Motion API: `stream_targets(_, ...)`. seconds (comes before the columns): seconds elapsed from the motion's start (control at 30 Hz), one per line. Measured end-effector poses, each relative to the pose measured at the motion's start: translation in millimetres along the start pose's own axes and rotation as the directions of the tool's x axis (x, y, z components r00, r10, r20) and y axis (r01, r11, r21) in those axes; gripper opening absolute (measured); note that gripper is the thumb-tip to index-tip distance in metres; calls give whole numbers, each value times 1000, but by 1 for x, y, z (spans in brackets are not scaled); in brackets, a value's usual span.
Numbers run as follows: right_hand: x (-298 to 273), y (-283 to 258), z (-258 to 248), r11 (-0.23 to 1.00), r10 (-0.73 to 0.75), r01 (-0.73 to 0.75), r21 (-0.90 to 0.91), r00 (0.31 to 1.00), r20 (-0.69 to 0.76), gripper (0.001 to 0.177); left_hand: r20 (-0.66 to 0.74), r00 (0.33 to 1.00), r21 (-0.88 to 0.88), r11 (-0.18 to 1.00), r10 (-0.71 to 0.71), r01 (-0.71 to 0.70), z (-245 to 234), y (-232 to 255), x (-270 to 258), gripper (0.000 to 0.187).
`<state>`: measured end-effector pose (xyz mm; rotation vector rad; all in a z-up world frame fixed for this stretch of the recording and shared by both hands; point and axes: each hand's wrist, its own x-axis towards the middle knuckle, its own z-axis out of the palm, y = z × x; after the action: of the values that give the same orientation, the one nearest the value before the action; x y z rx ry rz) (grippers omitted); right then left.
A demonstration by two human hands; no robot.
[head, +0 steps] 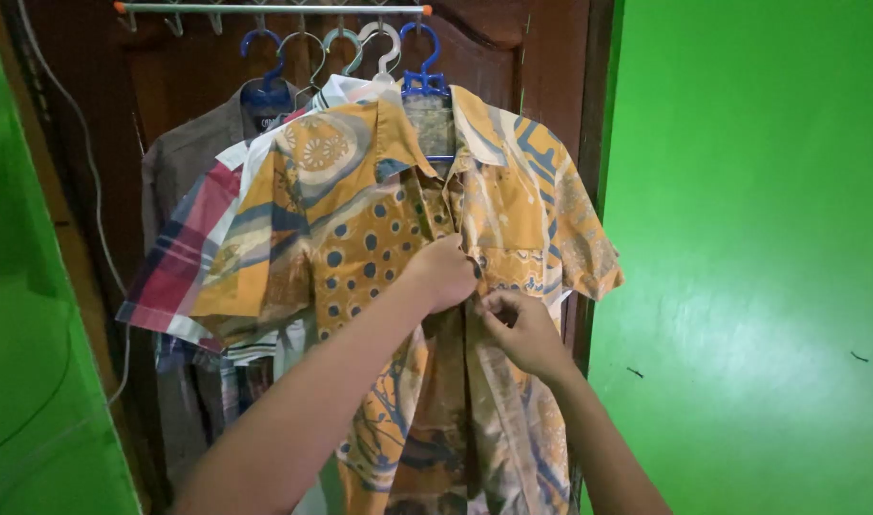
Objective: Hang a patterned shirt on a blue hanger and place it on a garment rack.
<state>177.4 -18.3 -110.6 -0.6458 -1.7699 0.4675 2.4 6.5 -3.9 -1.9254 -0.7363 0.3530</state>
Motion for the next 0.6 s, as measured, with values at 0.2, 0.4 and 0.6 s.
stream_targets(0.2, -2, -1, 15, 996, -21, 15, -88, 997, -70, 16, 83, 992, -240, 964, -97, 115, -48, -2, -15, 15)
stream_targets(0.4, -7, -15, 16, 988, 20, -42, -151, 989, -146, 15, 172, 985, -320, 944, -22, 77, -29, -15, -17, 18)
stream_targets(0.6, -8, -12, 19, 952, 65, -116, -285, 981, -184, 18, 45, 998, -477, 877, -34, 51, -22, -19, -25, 17)
